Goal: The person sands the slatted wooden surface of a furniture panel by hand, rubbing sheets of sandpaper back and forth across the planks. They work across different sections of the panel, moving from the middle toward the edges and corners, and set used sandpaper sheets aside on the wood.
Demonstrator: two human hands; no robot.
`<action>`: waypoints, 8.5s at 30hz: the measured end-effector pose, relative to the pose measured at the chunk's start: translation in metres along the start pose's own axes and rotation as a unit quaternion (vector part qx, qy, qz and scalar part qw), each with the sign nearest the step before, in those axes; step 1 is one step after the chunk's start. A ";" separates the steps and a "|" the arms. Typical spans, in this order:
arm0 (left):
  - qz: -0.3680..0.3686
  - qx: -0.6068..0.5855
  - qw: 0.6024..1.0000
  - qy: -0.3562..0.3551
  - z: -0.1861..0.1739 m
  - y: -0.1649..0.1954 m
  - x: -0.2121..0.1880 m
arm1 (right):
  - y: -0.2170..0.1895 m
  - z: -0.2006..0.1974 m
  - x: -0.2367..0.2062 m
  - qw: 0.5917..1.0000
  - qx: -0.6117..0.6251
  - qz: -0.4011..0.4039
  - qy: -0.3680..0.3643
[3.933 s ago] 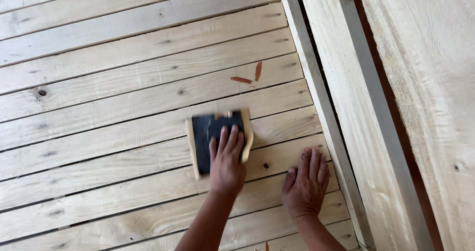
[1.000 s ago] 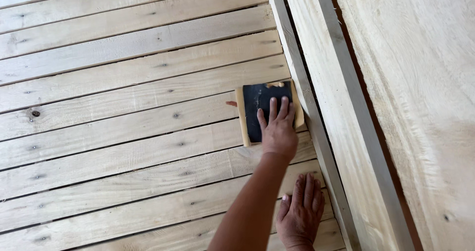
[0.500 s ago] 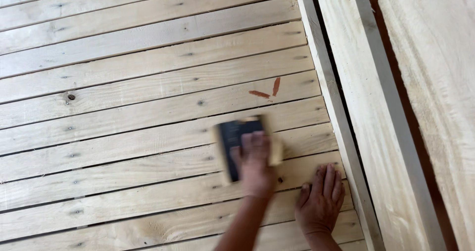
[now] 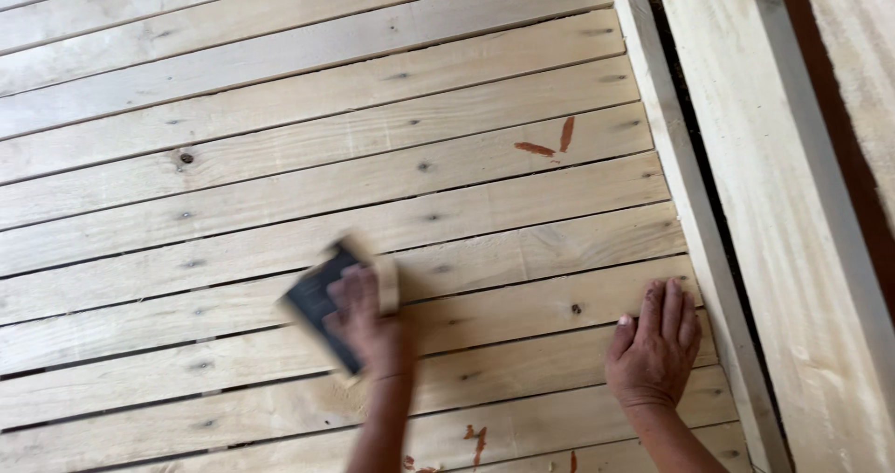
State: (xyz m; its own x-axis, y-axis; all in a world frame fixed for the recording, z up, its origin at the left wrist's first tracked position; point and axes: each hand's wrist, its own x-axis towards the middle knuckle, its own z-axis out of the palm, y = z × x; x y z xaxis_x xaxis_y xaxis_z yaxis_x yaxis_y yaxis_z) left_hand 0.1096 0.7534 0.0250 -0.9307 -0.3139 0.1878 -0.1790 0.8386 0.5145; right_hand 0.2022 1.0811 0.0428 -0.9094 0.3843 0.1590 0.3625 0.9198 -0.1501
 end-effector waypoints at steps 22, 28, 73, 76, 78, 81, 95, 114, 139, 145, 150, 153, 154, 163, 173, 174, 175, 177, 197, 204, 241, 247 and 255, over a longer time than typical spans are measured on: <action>0.148 -0.024 0.963 -0.223 0.026 0.071 -0.003 | 0.009 0.004 0.000 0.999 0.029 -0.026 0.027; 0.174 -0.055 0.970 -0.163 -0.040 -0.069 0.039 | 0.009 0.005 -0.001 0.999 0.038 -0.029 0.023; 0.137 -0.009 0.963 -0.233 -0.014 0.031 0.076 | -0.074 0.015 -0.072 0.985 -0.016 0.171 -0.001; 0.145 -0.002 0.964 -0.223 -0.008 0.051 0.074 | -0.075 0.015 -0.074 0.985 -0.022 0.173 0.000; 0.190 -0.007 0.958 -0.213 -0.020 0.046 0.046 | -0.076 0.015 -0.074 0.985 -0.013 0.175 0.004; 0.205 -0.041 0.935 -0.287 -0.042 0.027 -0.009 | -0.078 0.015 -0.074 0.985 -0.010 0.175 0.006; 0.341 -0.060 0.904 -0.252 -0.005 0.088 -0.013 | -0.083 0.011 -0.074 0.982 -0.021 0.190 -0.009; 0.412 -0.129 0.841 -0.325 -0.001 0.097 -0.048 | -0.086 0.012 -0.076 0.980 -0.011 0.197 0.004; 0.392 -0.133 0.852 -0.320 0.052 0.201 -0.078 | -0.068 0.012 -0.085 0.973 0.147 0.161 0.071; 0.365 -0.142 0.855 -0.341 0.024 0.158 -0.091 | 0.007 -0.034 -0.089 0.989 0.146 0.012 0.002; 0.167 -0.047 0.966 -0.190 -0.048 0.016 -0.065 | 0.060 -0.061 -0.084 0.995 0.090 0.031 -0.039; 0.172 -0.043 0.978 -0.110 -0.023 0.023 -0.074 | 0.063 -0.058 -0.085 0.994 0.102 0.026 -0.030; 0.183 -0.078 0.975 -0.099 -0.009 0.045 -0.085 | 0.062 -0.056 -0.086 0.993 0.109 0.027 -0.030; 0.424 -0.109 0.831 -0.343 0.039 0.232 -0.118 | 0.061 -0.063 -0.094 0.994 0.088 0.060 -0.024; 0.402 -0.049 0.848 -0.341 -0.041 0.086 -0.138 | 0.055 -0.058 -0.107 0.990 0.085 0.099 0.056; 0.411 -0.070 0.826 -0.380 -0.022 0.113 -0.144 | 0.056 -0.058 -0.108 0.989 0.089 0.104 0.063; 0.437 -0.071 0.810 -0.383 -0.002 0.144 -0.152 | 0.057 -0.058 -0.108 0.987 0.096 0.101 0.073; 0.432 -0.130 0.810 -0.374 0.033 0.202 -0.168 | 0.058 -0.059 -0.108 0.985 0.109 0.094 0.095; 0.498 -0.163 0.740 -0.422 0.025 0.200 -0.191 | 0.064 -0.054 -0.117 0.958 0.211 0.139 0.132; 0.529 -0.053 0.646 -0.547 -0.073 0.057 -0.151 | 0.069 -0.053 -0.120 0.935 0.295 0.143 0.138; 0.232 -0.004 0.955 -0.187 -0.064 0.015 -0.151 | 0.047 -0.061 -0.108 0.913 0.330 0.205 0.121; 0.345 -0.146 0.855 -0.358 0.012 0.113 -0.173 | -0.020 -0.021 -0.080 0.902 0.402 0.134 0.086; 0.148 0.043 0.943 -0.293 -0.123 -0.109 -0.095 | -0.068 0.014 -0.070 0.990 0.112 0.072 0.051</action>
State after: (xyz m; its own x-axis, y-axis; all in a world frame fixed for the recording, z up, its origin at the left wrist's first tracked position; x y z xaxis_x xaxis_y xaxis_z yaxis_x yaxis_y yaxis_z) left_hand 0.2572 0.6373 0.0538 -0.9557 0.2198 -0.1959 0.1156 0.8921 0.4369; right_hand 0.2380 0.9910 0.0280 -0.8217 0.5273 0.2164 0.4224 0.8183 -0.3898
